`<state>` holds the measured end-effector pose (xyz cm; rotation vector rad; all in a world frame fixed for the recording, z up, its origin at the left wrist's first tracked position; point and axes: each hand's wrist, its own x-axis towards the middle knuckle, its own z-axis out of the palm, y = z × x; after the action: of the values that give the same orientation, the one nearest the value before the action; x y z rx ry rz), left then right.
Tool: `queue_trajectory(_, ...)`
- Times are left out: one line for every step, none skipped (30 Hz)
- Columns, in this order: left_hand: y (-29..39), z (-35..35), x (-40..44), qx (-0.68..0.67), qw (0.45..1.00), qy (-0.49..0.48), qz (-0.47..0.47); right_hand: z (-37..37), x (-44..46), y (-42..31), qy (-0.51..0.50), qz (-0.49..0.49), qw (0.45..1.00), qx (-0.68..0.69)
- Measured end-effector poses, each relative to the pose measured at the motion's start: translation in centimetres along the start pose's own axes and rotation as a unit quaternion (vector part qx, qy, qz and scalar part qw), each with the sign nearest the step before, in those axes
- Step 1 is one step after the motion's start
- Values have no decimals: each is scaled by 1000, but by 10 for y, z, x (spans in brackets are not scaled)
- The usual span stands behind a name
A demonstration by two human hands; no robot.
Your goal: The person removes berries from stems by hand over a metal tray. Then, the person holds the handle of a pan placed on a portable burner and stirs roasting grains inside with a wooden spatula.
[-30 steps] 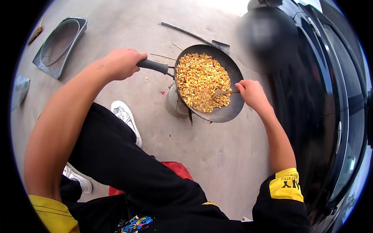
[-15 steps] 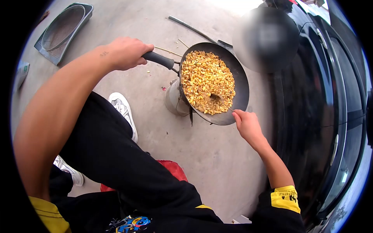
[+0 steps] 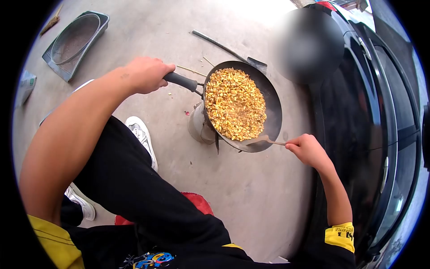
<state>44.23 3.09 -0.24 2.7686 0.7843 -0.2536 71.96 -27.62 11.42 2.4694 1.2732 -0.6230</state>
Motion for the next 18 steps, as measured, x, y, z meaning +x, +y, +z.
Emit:
queue_trajectory(1, 1, 0, -4, 1000, -2, -1, 11, -2, -4, -8, 24, 999, 21)
queue_trajectory(1, 2, 0, -6, 1000, -3, 1, 28, -2, -7, 15, 7, 998, 62)
queue_trajectory(2, 1, -1, -3, 1000, 4, 3, 46, 5, -9, 54, -19, 995, 84)
queue_trajectory(2, 1, -2, 1, 1000, 10, 4, 63, 13, -14, 92, -46, 989, 107)
queue_trajectory(1, 1, -2, 0, 1000, 8, 3, 69, 25, -22, 107, -50, 987, 110)
queue_trajectory(0, 1, -1, -8, 1000, 2, 5, 71, 38, -31, 121, -52, 985, 113)
queue_trajectory(0, 2, 0, -15, 1000, -3, 9, 74, 52, -38, 141, -53, 981, 119)
queue_trajectory(0, 3, 0, -14, 1000, -4, 8, 73, 67, -42, 164, -54, 977, 125)
queue_trajectory(-1, 4, 1, -7, 1000, -1, 14, 72, 81, -40, 165, -56, 977, 125)
queue_trajectory(-1, 2, 1, -1, 1000, 3, 19, 70, 96, -39, 184, -66, 973, 119)
queue_trajectory(-1, 1, 0, 0, 1000, 4, 20, 66, 105, -38, 204, -74, 970, 114)
queue_trajectory(3, -1, -2, 13, 1000, 2, 10, 54, 105, -38, 206, -73, 969, 115)
queue_trajectory(5, -3, -3, 25, 1000, 0, -1, 32, 99, -37, 160, -64, 981, 87)
queue_trajectory(4, -4, -3, 26, 1000, 3, -2, 12, 91, -33, 113, -57, 990, 58)
queue_trajectory(3, -3, -2, 21, 1000, 1, -4, -4, 81, -25, 101, -49, 993, 35)
queue_trajectory(3, -1, -1, 15, 1000, -3, -4, -19, 69, -16, 88, -40, 995, 13)
queue_trajectory(2, -1, -1, 15, 1000, -3, -3, -34, 55, -13, 43, 5, 998, 44)
queue_trajectory(1, -1, 0, 7, 1000, 1, 1, -46, 44, -10, -2, 51, 996, 75)
